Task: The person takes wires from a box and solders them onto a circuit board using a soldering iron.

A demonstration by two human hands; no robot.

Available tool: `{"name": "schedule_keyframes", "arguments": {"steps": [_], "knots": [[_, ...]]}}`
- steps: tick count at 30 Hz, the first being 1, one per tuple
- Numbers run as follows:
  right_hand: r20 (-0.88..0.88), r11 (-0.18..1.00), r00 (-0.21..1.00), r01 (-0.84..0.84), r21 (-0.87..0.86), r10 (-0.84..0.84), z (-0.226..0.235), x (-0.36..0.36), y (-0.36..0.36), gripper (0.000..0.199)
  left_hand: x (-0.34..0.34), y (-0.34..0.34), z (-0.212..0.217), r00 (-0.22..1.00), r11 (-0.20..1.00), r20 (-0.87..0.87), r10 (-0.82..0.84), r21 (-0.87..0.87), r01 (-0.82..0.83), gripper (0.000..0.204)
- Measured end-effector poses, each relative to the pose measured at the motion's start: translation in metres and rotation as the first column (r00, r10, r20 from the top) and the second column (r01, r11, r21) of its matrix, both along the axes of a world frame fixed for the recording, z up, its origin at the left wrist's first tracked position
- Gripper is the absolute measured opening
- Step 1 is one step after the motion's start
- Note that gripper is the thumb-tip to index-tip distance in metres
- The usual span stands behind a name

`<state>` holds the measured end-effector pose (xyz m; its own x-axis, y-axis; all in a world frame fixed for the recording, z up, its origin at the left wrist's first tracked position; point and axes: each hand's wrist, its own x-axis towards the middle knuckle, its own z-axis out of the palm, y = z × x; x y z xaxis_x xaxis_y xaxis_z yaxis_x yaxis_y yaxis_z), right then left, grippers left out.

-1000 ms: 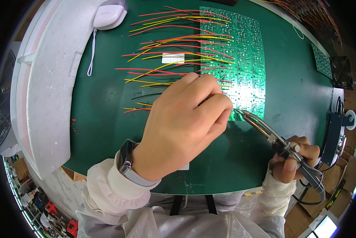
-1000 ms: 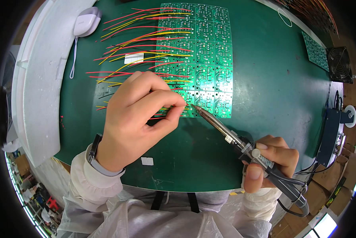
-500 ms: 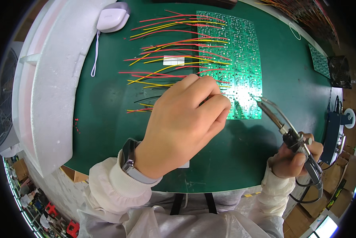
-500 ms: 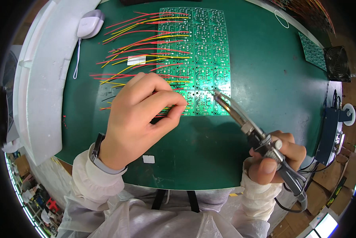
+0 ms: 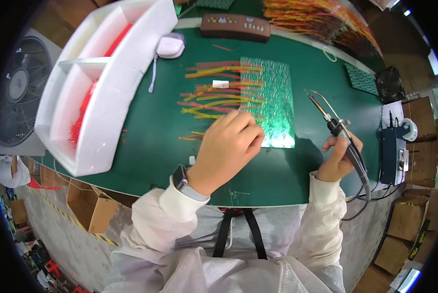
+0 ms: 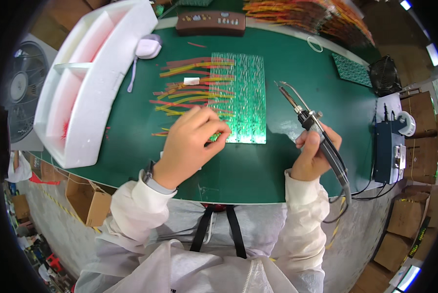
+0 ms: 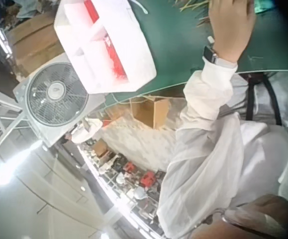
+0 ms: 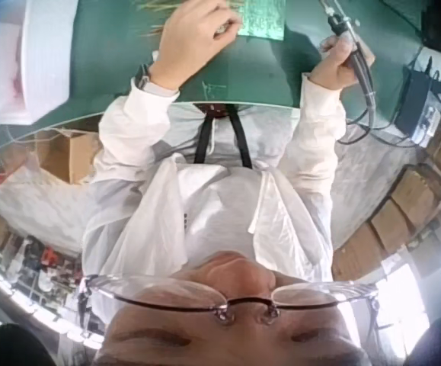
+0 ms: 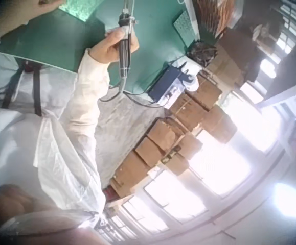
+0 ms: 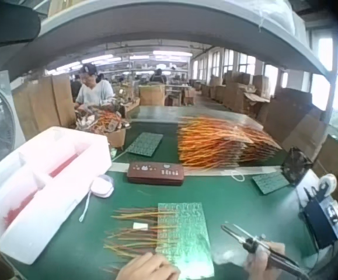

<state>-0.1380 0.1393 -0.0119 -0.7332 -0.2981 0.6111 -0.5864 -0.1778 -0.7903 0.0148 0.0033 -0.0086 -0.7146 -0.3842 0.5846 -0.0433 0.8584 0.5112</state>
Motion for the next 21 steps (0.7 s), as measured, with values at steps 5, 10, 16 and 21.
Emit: {"name": "schedule_keyframes", "arguments": {"steps": [5,10,16,21], "knots": [[0.158,0.994,0.987,0.044,-0.102,-0.028,-0.022,-0.009,0.01,0.025,0.001,0.028,-0.022,0.997,0.995,-0.012,0.075,-0.071,-0.076,0.011],[0.199,0.994,0.978,0.075,-0.078,-0.058,-0.032,-0.012,0.012,0.021,-0.001,0.029,-0.027,0.995,0.96,-0.042,0.088,-0.261,-0.096,0.012],[0.215,0.99,0.974,0.095,-0.101,-0.071,-0.023,-0.008,0.013,0.025,0.003,0.034,-0.024,0.99,0.928,-0.032,0.138,-0.346,-0.14,0.01],[0.166,0.983,0.971,0.179,-0.031,-0.171,-0.031,-0.014,0.016,0.026,0.019,0.059,-0.018,0.949,0.894,0.018,0.316,-0.34,-0.291,0.023]]}}
